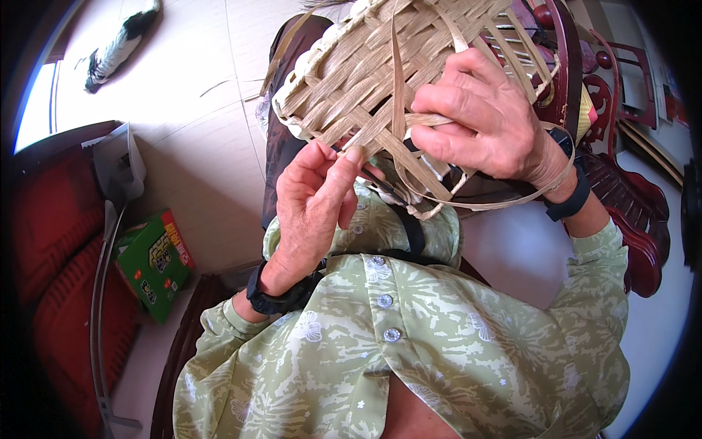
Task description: The person weaves a basket by hand, threading strips of material through the frame and tucking the ends under existing weaves.
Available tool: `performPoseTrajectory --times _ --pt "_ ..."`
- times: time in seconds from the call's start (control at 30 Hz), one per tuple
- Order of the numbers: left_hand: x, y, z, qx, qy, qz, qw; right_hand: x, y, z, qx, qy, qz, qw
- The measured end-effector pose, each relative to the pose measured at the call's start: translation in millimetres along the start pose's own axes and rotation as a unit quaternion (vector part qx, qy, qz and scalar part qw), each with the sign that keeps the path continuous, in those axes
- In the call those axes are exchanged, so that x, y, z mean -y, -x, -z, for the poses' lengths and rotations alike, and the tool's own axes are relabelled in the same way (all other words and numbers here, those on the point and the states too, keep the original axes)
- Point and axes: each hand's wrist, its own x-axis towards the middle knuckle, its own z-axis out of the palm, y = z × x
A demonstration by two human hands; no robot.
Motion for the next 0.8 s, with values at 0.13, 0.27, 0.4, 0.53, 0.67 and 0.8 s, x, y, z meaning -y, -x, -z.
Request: performPoseTrajectory --times 0.13,0.27,0.4,0.53,0.67,0.8 --pt "-1 -1 -1 0.002 -0.008 0.003 1.0 -11 0 4 0.003 -0.016 -0.01 1.0" --pt "0 -1 0 0.009 -0.003 -0.002 1.0 -9 -28 17 0.064 -0.069 -0.08 0.992" --pt "0 -1 0 0.006 -0.002 0.008 1.0 -8 -35 22 0.117 -0.153 -0.184 0.964" --pt "0 -1 -1 0.008 -0.003 0.003 1.0 -3 -38 27 0.129 -0.192 -0.291 0.928" --pt "0 -1 0 0.011 -0.009 0.003 1.0 -1 -39 26 0.157 -0.161 -0.35 0.909" --pt "3 -1 0 0.005 -0.006 -0.001 1.0 -4 -36 29 0.214 -0.076 -0.265 0.937"
